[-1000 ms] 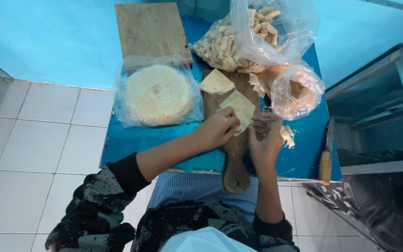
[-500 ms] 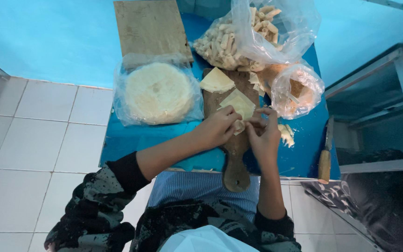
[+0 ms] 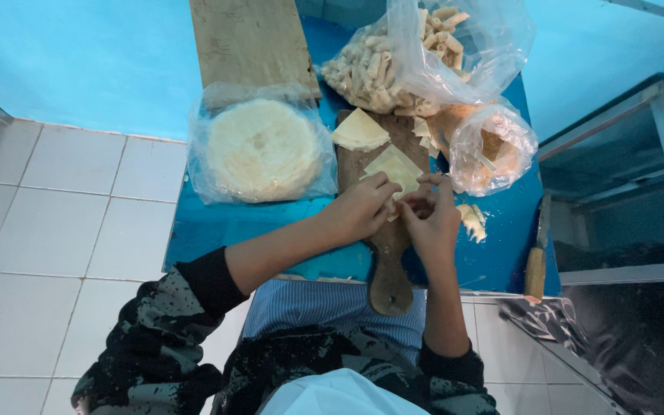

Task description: The person takes thin square wrappers from a stack, places filling onto them using a spoon from a plastic bag, and folds the wrappers over the filling by hand on a wooden board, setting the folded pieces aside as they work.

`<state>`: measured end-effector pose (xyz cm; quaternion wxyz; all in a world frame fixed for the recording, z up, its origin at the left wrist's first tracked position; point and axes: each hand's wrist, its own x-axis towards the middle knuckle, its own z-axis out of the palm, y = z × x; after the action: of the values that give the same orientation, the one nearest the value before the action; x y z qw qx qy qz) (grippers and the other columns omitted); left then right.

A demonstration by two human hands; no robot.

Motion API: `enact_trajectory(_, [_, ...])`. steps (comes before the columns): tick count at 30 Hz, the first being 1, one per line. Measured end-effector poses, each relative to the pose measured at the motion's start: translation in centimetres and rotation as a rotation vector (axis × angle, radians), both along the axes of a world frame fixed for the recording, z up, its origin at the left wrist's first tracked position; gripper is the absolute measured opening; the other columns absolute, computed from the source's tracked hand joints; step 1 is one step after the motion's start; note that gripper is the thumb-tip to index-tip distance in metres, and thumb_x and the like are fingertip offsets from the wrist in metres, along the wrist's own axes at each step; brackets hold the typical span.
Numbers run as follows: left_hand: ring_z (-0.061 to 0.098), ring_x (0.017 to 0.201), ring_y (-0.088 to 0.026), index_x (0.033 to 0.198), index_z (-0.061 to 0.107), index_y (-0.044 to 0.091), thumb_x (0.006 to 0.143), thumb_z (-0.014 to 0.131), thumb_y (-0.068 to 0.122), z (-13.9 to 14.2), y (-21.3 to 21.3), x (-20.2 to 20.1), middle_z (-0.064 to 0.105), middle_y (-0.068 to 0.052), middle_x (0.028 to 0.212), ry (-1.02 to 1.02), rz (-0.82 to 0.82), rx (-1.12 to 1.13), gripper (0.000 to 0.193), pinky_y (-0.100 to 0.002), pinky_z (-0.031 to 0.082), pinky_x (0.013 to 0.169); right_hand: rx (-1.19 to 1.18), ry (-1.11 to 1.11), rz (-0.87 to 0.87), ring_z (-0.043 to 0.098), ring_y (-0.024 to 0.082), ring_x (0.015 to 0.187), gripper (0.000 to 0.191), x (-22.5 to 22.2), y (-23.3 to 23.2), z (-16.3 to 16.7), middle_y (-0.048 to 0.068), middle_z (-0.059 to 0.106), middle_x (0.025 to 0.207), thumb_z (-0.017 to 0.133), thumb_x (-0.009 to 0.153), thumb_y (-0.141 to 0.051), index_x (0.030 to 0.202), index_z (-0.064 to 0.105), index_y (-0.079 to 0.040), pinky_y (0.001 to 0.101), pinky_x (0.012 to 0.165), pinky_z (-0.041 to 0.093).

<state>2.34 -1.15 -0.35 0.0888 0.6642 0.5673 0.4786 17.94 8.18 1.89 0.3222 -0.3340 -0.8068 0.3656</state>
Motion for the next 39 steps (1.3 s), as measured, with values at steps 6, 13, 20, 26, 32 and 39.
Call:
enact_trajectory(6, [0.061,0.103,-0.042,0.121,0.059,0.000,0.086,0.066,0.005,-0.1,0.0,-0.1,0.058,-0.020,0.108,0.026,-0.014,0.002,0.035,-0.049,0.050,0.089,-0.139,0.192,0.061,0.073,0.013,0.088,0.047,1.0,1.3,-1.4,0.010,0.074,0.096,0.076,0.088,0.007,0.125,0.049,-0.003,0.0252,0.076,0.059])
enact_trajectory(13, [0.062,0.103,-0.042,0.121,0.059,0.000,0.087,0.066,0.005,-0.1,0.1,-0.1,0.057,-0.020,0.108,0.041,-0.013,-0.027,0.035,-0.049,0.051,0.088,-0.310,0.341,0.076,0.073,0.018,0.088,0.043,2.2,2.2,-2.4,0.011,0.069,0.094,0.068,0.091,0.013,0.126,0.046,0.001,0.0297,0.082,0.063])
enact_trajectory(20, [0.062,0.103,-0.042,0.122,0.059,0.001,0.086,0.065,0.004,-0.2,0.1,0.0,0.057,-0.020,0.108,0.028,-0.012,0.015,0.036,-0.049,0.051,0.088,-0.416,0.426,0.092,0.072,0.019,0.093,0.044,1.9,2.3,-2.6,0.011,0.066,0.100,0.067,0.091,0.013,0.128,0.047,0.002,0.0317,0.085,0.064])
enact_trajectory(26, [0.062,0.103,-0.043,0.118,0.059,0.002,0.084,0.066,0.003,-0.3,0.2,0.1,0.058,-0.020,0.108,0.023,0.001,-0.004,0.035,-0.050,0.051,0.087,-0.275,0.329,0.086,0.072,0.016,0.095,0.051,1.6,1.9,-2.2,0.013,0.070,0.102,0.075,0.087,0.012,0.126,0.046,-0.002,0.0265,0.084,0.061])
enact_trajectory(32, [0.062,0.103,-0.043,0.114,0.058,0.003,0.085,0.065,0.002,-0.2,0.3,0.3,0.058,-0.019,0.108,0.000,0.013,-0.026,0.030,-0.050,0.050,0.087,-0.137,0.233,0.025,0.073,0.014,0.091,0.049,1.2,-0.1,-2.2,0.010,0.073,0.099,0.075,0.089,0.009,0.126,0.046,-0.004,0.0237,0.077,0.060])
enact_trajectory(39, [0.061,0.104,-0.044,0.114,0.055,0.004,0.084,0.066,0.003,0.3,0.0,0.3,0.057,-0.019,0.108,-0.038,-0.006,-0.003,0.032,-0.050,0.050,0.088,-0.230,0.333,0.069,0.073,0.015,0.094,0.046,1.2,0.4,-2.0,0.012,0.071,0.100,0.074,0.091,0.009,0.125,0.045,-0.004,0.0243,0.082,0.061])
